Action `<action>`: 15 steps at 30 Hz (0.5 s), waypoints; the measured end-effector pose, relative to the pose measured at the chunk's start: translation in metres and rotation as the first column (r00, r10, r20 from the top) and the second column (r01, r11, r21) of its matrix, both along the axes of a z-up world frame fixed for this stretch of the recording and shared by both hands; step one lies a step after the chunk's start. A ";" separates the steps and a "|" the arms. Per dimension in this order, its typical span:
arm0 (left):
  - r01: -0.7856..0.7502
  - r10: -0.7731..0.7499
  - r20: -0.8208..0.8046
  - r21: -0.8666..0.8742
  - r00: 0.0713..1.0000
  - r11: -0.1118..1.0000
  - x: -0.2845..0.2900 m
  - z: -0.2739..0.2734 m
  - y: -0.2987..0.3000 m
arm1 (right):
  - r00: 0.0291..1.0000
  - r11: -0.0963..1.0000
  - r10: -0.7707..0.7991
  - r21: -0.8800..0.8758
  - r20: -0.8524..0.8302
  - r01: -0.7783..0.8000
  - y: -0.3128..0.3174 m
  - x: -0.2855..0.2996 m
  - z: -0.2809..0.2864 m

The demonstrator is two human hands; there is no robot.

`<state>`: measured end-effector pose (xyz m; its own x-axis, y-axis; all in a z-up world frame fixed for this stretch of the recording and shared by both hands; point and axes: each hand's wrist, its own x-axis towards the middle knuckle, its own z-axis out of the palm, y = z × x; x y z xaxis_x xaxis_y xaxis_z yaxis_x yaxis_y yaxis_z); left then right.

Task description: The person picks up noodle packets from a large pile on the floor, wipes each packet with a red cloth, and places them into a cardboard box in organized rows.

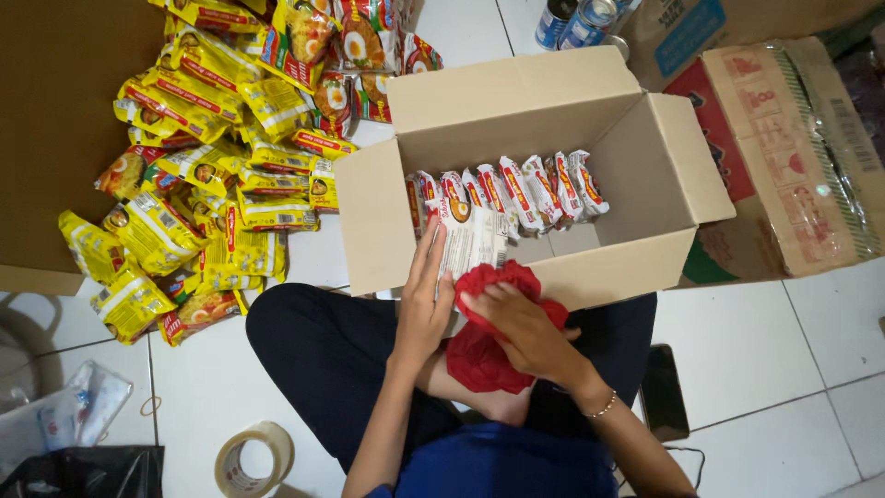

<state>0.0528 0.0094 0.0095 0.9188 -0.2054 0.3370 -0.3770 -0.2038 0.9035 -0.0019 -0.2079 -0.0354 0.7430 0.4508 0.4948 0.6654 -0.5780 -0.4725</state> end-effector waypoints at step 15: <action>-0.052 0.053 0.049 -0.029 0.997 0.998 -0.006 -0.010 -0.002 | 0.993 0.979 -0.049 -0.204 -0.109 0.026 0.021 0.028 0.010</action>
